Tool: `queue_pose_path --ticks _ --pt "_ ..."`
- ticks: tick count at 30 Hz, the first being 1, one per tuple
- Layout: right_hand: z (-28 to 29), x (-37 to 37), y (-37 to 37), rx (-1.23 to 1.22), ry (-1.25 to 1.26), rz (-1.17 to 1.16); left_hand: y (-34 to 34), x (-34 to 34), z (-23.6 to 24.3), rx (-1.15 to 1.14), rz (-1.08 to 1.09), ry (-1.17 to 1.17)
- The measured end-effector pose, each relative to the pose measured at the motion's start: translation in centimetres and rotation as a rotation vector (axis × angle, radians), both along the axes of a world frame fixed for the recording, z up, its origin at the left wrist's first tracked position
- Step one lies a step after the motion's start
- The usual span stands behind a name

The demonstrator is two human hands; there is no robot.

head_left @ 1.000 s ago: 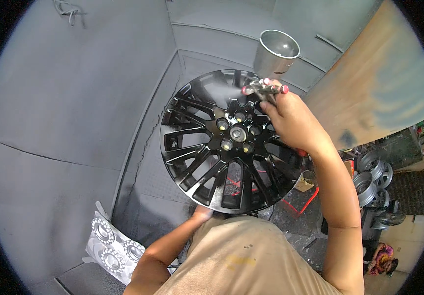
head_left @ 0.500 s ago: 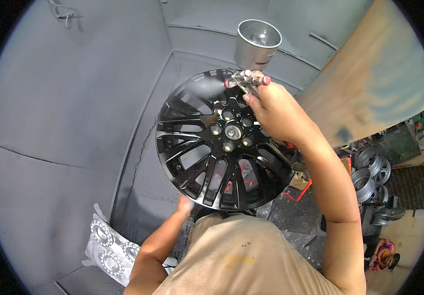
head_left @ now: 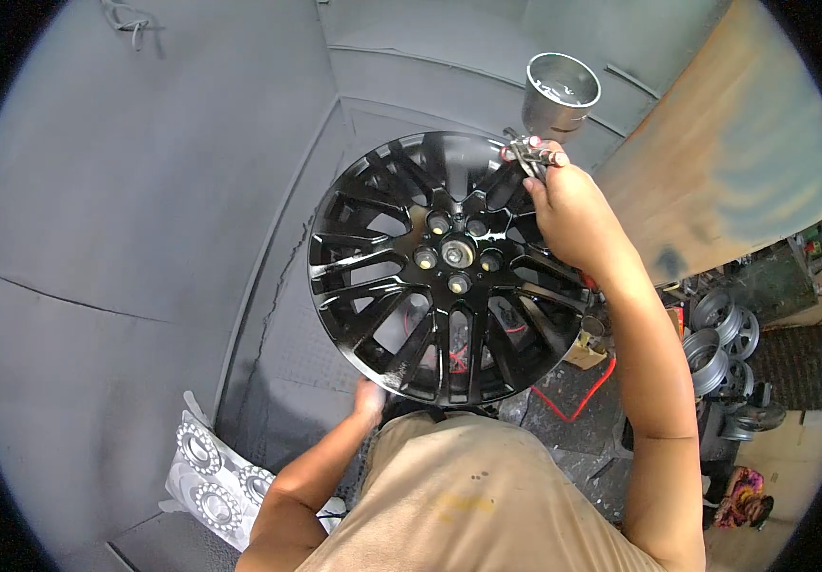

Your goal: The person is using a spray gun to paint a car wheel rim.

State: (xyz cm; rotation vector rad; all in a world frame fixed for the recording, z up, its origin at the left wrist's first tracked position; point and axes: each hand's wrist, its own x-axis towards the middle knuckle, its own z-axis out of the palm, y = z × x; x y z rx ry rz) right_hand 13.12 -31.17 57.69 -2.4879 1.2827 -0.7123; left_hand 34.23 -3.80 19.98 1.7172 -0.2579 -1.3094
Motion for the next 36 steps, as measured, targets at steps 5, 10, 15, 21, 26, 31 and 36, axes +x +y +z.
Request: queue_pose_path --ticks 5,10,15,21,26,31,36 --pt "1.7 2.2 1.7 0.116 -0.031 0.087 1.1 -1.0 -1.8 -0.027 -0.266 -0.127" --pt "4.6 3.9 2.9 0.419 -0.017 0.165 2.4 -1.2 -6.5 -0.239 -0.659 -0.393" --pt "3.0 4.9 1.4 0.298 0.059 0.217 0.3 -3.1 -1.8 -0.192 -0.955 -0.321" --pt "1.1 5.0 0.3 0.078 -0.028 0.222 0.4 -2.4 -1.5 -0.093 -0.754 -0.240" --pt "1.6 4.4 0.0 0.115 0.012 0.176 0.7 -0.1 -3.3 0.159 -0.591 -0.016" --pt "1.6 3.2 -0.3 0.088 -0.015 0.131 -0.9 1.7 -1.4 0.045 -0.026 0.152" --pt "0.6 1.3 -1.7 -0.041 0.032 0.099 -2.5 4.3 -0.1 -0.053 0.258 0.302"
